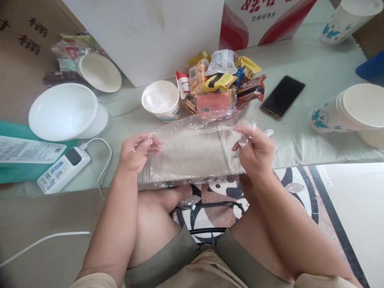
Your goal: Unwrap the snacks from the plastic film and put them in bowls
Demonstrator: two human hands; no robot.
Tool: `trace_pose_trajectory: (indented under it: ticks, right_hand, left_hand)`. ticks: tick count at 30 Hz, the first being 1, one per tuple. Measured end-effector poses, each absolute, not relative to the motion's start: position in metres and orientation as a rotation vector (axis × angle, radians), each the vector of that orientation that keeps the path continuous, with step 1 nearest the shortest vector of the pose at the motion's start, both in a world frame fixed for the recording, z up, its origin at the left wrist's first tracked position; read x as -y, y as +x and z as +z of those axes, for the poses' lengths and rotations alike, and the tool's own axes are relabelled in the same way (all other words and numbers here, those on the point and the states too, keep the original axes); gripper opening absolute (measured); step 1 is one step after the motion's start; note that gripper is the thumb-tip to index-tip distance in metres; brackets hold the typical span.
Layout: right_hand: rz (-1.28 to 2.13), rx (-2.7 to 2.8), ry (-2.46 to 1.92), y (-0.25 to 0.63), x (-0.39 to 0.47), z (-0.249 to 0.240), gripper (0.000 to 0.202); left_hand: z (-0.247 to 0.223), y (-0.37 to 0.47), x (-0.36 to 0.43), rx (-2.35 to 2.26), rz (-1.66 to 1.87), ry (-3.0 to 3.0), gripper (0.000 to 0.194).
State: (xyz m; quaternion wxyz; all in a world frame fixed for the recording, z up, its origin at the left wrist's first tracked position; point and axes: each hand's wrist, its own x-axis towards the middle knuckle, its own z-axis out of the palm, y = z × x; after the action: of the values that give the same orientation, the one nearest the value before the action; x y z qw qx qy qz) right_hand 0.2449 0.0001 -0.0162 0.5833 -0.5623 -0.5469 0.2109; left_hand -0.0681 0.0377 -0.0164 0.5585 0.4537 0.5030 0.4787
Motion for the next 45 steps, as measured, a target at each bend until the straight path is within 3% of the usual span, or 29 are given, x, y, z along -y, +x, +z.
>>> trace_pose_trajectory:
  ticks: [2, 6, 9, 11, 16, 21, 24, 28, 33, 45]
  right_hand:
    - [0.404, 1.274, -1.208, 0.248, 0.001, -0.019, 0.008]
    - [0.715, 1.256, -1.213, 0.253, 0.004, -0.016, 0.036]
    - [0.808, 1.284, -1.392, 0.254, 0.005, -0.011, 0.017]
    - [0.783, 1.285, -1.417, 0.255, 0.004, -0.009, 0.019]
    - [0.752, 1.51, -1.623, 0.263, 0.001, -0.01, 0.02]
    - [0.83, 1.418, -1.463, 0.264, 0.003, -0.01, 0.028]
    - [0.811, 1.467, -1.491, 0.259, 0.003, -0.007, 0.021]
    - [0.902, 1.269, -1.496, 0.256, 0.005, -0.004, 0.023]
    - [0.974, 1.29, -1.368, 0.26, 0.008, -0.004, 0.024]
    - [1.204, 0.948, -1.299, 0.266, -0.003, -0.009, 0.024]
  left_hand:
    - [-0.012, -0.07, -0.038, -1.118, 1.259, 1.025, 0.043]
    - [-0.007, -0.073, -0.039, -1.058, 1.338, 0.95, 0.05]
    - [-0.01, -0.075, -0.04, -1.185, 1.058, 1.005, 0.056]
    - [-0.013, -0.075, -0.04, -1.276, 0.9, 1.057, 0.052]
    - [-0.016, -0.078, -0.041, -1.326, 1.049, 1.012, 0.058]
    - [-0.009, -0.075, -0.041, -1.305, 1.227, 0.955, 0.06]
    - [-0.01, -0.075, -0.042, -1.255, 1.216, 0.953, 0.059]
    - [-0.014, -0.081, -0.043, -1.334, 1.054, 1.031, 0.054]
    - [-0.011, -0.086, -0.041, -1.193, 1.271, 0.985, 0.041]
    - [-0.01, -0.08, -0.049, -1.201, 1.189, 0.826, 0.011]
